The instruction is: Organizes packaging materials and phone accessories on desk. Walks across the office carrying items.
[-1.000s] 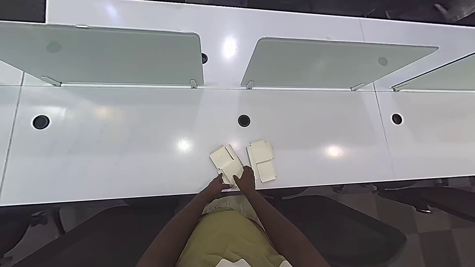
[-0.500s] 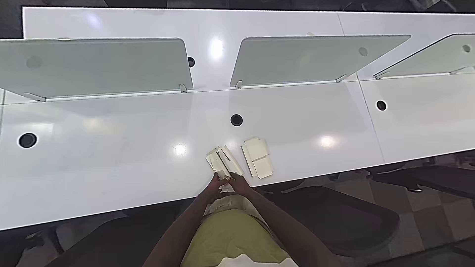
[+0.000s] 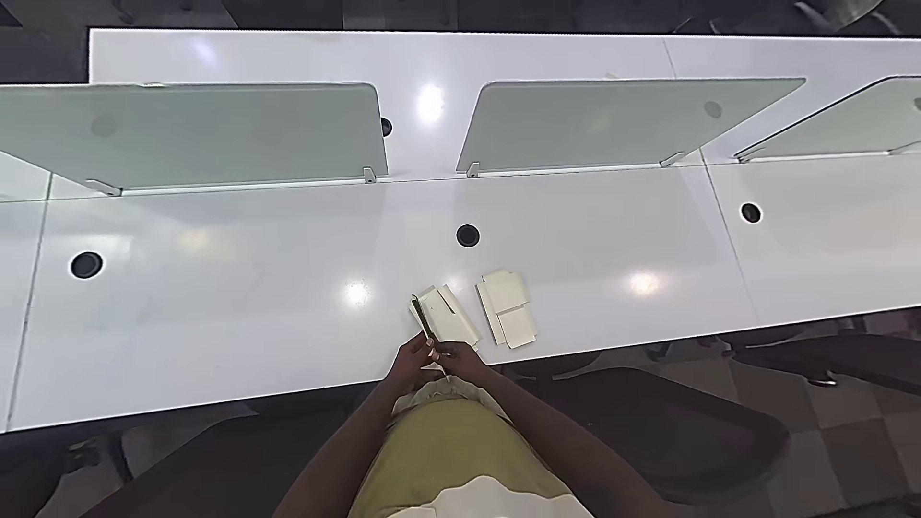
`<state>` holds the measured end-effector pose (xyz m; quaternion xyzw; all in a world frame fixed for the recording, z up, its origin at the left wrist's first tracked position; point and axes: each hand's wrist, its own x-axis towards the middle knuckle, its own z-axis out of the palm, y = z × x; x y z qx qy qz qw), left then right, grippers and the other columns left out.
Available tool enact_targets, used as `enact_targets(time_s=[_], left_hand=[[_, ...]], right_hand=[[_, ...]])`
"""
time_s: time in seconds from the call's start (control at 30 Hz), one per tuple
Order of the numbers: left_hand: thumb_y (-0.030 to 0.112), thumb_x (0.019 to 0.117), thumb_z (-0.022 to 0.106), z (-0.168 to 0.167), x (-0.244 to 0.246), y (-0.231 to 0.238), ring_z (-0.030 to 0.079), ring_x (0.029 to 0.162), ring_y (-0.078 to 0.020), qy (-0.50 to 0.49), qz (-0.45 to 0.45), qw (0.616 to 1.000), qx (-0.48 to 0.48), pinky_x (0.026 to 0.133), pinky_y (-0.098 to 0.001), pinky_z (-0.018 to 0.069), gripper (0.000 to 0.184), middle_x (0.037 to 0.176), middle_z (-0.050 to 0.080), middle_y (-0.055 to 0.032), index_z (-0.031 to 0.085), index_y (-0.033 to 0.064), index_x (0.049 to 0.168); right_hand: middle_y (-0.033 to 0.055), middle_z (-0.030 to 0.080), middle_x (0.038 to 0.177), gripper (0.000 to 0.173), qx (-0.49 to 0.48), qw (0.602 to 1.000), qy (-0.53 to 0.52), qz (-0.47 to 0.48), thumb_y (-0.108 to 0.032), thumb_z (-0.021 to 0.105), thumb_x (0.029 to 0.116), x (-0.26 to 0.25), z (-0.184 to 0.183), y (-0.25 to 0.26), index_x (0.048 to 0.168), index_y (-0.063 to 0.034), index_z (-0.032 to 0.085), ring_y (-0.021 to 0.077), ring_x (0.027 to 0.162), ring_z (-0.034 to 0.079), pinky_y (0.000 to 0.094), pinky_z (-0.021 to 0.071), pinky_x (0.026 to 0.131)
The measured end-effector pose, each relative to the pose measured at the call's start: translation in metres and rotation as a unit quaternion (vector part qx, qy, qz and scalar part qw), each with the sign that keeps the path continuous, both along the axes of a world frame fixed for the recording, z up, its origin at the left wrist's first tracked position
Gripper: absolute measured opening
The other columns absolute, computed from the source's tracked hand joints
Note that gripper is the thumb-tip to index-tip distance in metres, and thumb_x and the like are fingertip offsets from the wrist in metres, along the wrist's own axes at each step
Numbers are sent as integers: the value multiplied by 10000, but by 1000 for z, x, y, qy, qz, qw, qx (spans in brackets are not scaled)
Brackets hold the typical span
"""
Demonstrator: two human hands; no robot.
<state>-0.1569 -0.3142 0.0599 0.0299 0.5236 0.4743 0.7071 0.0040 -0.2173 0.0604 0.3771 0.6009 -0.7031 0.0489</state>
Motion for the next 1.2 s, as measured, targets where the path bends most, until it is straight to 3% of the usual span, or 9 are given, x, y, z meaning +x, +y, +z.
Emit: enact_targets(time_s=[0.23, 0.33, 0.47, 0.63, 0.7, 0.8, 0.87, 1.1, 1.2], left_hand=[[331, 1062, 558, -1, -4, -1, 705, 1066, -317, 85, -61, 994, 12, 802, -517, 622, 491, 1312, 656, -148, 479, 148, 1510], [330, 1061, 560, 1, -5, -2, 711, 1046, -322, 95, -64, 993, 16, 788, -521, 627, 491, 1292, 662, -153, 476, 148, 1509], [305, 1077, 526, 12, -9, -5, 722, 1005, -338, 97, -70, 992, 37, 760, -534, 636, 476, 1270, 666, -169, 458, 145, 1520], [258, 1090, 492, 50, -25, -5, 727, 1007, -358, 80, -50, 992, 87, 704, -554, 645, 474, 1295, 662, -155, 426, 142, 1545], [260, 1096, 474, 66, -31, -5, 735, 986, -346, 82, -46, 991, 98, 687, -540, 646, 470, 1274, 676, -154, 424, 149, 1549], [231, 1097, 465, 93, -39, -2, 740, 955, -318, 98, -51, 986, 126, 660, -507, 648, 465, 1264, 678, -141, 423, 147, 1552], [236, 1093, 475, 109, -43, -1, 741, 943, -312, 114, -56, 982, 143, 652, -494, 650, 475, 1260, 678, -141, 421, 143, 1555], [207, 1077, 515, 159, -48, -4, 749, 925, -281, 180, -76, 967, 166, 679, -463, 661, 494, 1307, 664, -125, 422, 115, 1553], [204, 1090, 477, 171, -46, -10, 753, 894, -264, 194, -92, 959, 185, 661, -447, 663, 473, 1236, 696, -119, 420, 103, 1550]], right_hand=[[98, 715, 958, 390, 3, 999, -32, 33, -360, 538, 1059, -3, -4, -1, 1154, -24, 711, 153, 838, 675, 389, 569, 812], [118, 720, 994, 397, -23, 999, -20, 32, -357, 543, 1063, -4, -5, -1, 1178, -12, 701, 178, 885, 703, 417, 598, 853], [91, 723, 960, 375, -3, 999, -12, 37, -338, 532, 1070, -8, 6, -2, 1163, -23, 712, 141, 850, 695, 377, 589, 830], [77, 734, 954, 380, 65, 997, 22, 33, -313, 476, 1084, -20, 50, 2, 1120, -32, 728, 131, 885, 702, 373, 581, 869], [65, 734, 914, 363, 104, 994, 29, 33, -293, 476, 1079, -26, 71, 3, 1088, -33, 728, 118, 842, 702, 355, 582, 828], [18, 714, 829, 331, 141, 989, 38, 14, -355, 596, 1023, -37, 108, 3, 1029, -51, 727, 60, 739, 663, 291, 557, 729], [11, 733, 864, 304, 149, 987, 53, -1, -343, 658, 986, -40, 128, 3, 1046, -53, 728, 34, 763, 678, 261, 572, 746], [13, 761, 944, 264, 131, 980, 152, -4, -252, 650, 1009, -35, 166, 2, 1094, -16, 732, 14, 845, 706, 229, 597, 804], [11, 757, 950, 257, 104, 978, 179, 5, -233, 644, 1016, -29, 172, 1, 1095, -4, 728, 25, 862, 706, 244, 597, 827]])
